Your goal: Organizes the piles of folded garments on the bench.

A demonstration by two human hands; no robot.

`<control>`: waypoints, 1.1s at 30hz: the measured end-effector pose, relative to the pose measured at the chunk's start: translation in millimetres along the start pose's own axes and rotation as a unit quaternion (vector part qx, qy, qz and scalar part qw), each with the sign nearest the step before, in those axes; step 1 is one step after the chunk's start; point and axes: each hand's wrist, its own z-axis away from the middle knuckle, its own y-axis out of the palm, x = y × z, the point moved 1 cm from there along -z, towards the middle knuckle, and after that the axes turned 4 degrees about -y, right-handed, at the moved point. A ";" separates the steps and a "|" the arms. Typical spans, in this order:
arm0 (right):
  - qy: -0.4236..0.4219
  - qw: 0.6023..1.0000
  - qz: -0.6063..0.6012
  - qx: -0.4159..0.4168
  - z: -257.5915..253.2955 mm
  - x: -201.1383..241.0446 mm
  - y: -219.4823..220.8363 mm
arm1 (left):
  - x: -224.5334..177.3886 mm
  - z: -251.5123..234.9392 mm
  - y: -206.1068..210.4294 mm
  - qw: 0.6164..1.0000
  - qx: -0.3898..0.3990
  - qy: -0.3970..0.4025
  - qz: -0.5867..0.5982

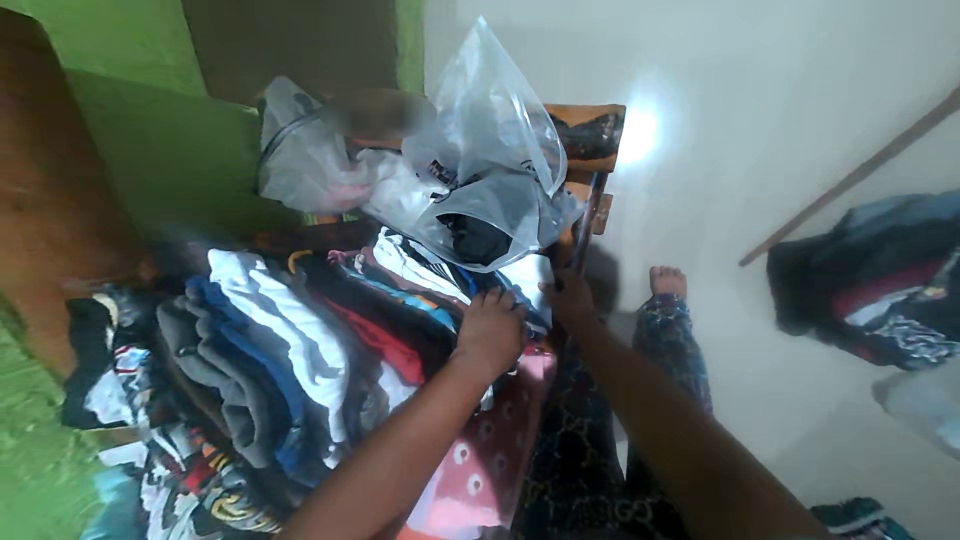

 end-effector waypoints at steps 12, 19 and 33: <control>-0.292 0.890 0.293 -0.194 27.9 91.6 -30.7 | -6.6 -5.5 4.4 0.991 -0.023 0.033 0.126; -0.246 0.853 0.459 0.035 -21.9 212.0 -39.5 | -6.7 -1.0 -2.5 0.967 -0.036 0.017 0.253; -0.331 0.861 0.374 0.095 -7.2 186.6 -95.1 | -10.4 -10.3 -21.7 0.953 0.010 -0.044 0.300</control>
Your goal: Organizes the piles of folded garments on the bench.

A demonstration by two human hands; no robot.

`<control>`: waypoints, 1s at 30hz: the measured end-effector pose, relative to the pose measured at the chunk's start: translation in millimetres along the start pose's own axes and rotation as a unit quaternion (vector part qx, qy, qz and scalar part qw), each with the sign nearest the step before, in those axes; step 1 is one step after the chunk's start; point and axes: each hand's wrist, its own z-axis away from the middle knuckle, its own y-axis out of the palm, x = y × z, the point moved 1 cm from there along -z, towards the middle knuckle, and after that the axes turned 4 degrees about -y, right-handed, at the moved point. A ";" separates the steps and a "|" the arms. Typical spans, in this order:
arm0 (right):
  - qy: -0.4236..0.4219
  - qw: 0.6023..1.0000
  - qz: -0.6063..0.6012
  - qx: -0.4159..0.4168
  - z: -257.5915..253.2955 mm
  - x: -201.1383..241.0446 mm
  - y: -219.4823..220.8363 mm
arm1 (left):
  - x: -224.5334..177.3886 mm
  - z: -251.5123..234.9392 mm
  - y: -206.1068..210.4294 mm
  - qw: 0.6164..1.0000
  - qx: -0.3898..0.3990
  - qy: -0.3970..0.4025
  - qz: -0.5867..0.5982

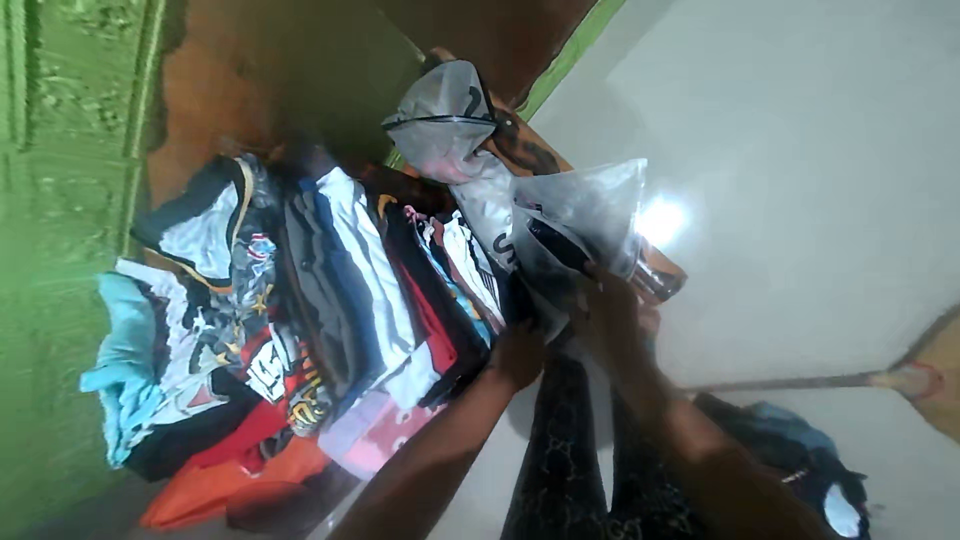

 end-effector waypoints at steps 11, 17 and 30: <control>0.212 0.919 -0.305 0.132 -2.4 -23.7 129.6 | 68.3 -36.7 -79.7 0.993 -0.043 -0.082 -0.078; 0.196 0.908 -0.319 0.187 4.5 34.4 137.2 | 67.6 -49.4 -70.7 0.996 0.031 0.003 -0.085; 0.380 0.799 -0.465 -0.001 11.8 -46.9 187.5 | 57.8 -36.8 -71.8 0.983 0.084 -0.107 -0.126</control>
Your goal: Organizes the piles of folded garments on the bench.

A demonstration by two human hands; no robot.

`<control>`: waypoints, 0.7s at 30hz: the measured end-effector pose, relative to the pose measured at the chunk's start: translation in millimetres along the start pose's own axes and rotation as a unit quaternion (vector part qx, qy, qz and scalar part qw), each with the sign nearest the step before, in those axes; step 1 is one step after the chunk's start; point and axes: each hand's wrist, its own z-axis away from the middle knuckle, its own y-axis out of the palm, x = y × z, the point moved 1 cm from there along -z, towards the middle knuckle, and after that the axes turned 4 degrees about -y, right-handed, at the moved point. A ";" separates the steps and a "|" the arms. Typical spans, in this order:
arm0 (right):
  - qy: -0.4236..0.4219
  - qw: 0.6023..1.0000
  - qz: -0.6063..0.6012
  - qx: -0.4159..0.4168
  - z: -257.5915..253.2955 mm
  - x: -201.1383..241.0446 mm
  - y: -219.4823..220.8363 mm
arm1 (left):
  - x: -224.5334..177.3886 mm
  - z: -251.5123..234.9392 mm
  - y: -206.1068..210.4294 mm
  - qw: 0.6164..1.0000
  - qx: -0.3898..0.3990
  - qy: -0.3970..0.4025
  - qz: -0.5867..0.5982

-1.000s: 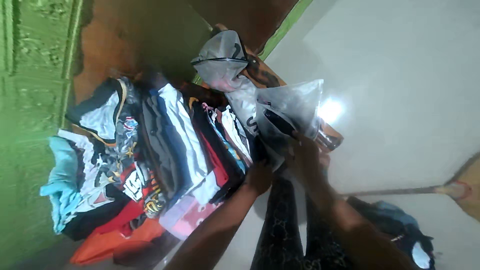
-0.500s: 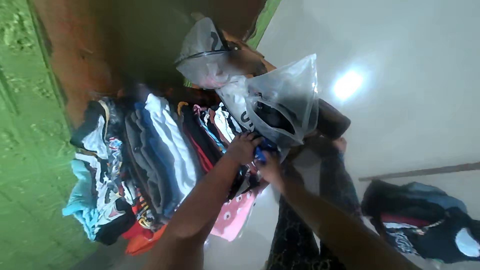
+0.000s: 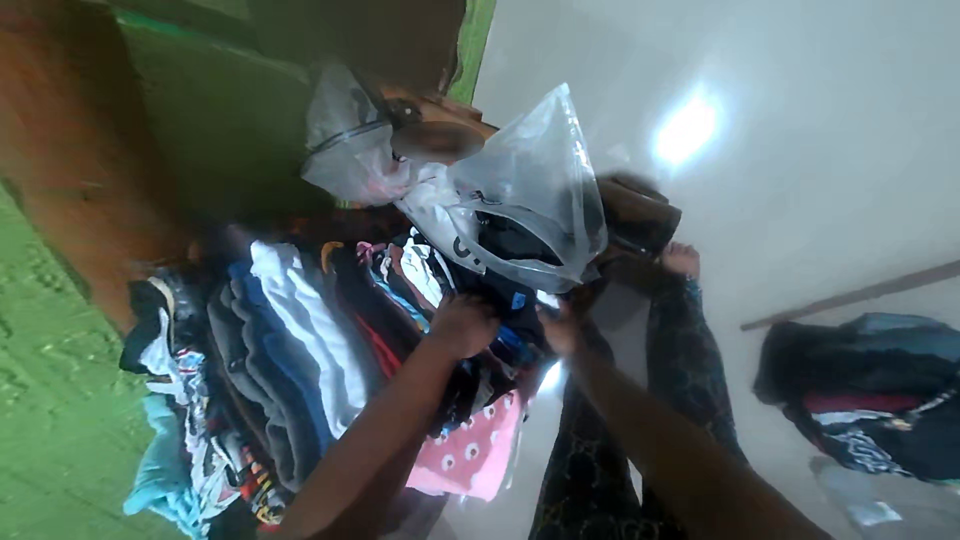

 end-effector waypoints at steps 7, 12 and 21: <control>-0.234 0.960 0.122 0.098 78.1 2.3 25.8 | -54.8 -12.2 8.4 0.998 -0.004 0.054 -0.043; -0.230 0.953 0.122 0.157 84.8 -6.5 14.7 | -28.8 3.9 20.1 0.997 0.036 0.027 -0.067; -0.266 0.961 -0.067 0.014 86.0 -35.7 12.6 | -8.5 21.5 28.9 0.998 0.001 0.038 -0.056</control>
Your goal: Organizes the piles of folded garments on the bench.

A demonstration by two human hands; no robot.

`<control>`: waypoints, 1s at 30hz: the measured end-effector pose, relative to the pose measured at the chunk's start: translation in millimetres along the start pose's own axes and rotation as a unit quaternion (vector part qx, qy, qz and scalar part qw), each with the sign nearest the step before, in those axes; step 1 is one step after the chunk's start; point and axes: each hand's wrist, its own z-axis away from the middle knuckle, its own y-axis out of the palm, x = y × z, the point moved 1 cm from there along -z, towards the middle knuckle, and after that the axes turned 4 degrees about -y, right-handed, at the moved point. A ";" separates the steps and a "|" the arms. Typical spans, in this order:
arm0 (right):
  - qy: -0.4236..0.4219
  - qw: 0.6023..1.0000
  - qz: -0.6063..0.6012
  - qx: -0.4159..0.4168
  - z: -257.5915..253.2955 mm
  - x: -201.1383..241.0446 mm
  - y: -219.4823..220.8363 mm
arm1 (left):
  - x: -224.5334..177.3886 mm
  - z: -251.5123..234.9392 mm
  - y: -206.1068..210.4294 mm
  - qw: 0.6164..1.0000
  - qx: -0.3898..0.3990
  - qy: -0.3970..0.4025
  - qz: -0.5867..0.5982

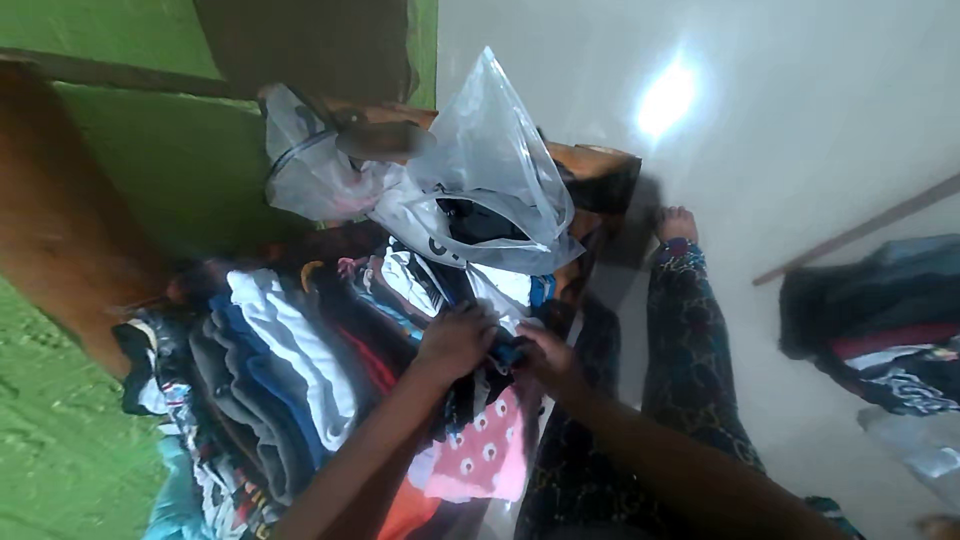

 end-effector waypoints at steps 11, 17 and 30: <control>0.257 0.963 0.083 -0.007 -77.6 -18.9 -49.8 | 4.5 1.6 4.2 1.000 -0.005 -0.015 0.026; 0.280 0.959 0.046 -0.019 -83.9 -26.3 -49.6 | 5.4 1.8 5.7 0.999 -0.010 -0.013 0.031; 0.244 0.962 0.104 -0.069 -66.4 -17.6 -62.9 | 22.2 20.2 5.1 0.991 -0.043 0.049 0.115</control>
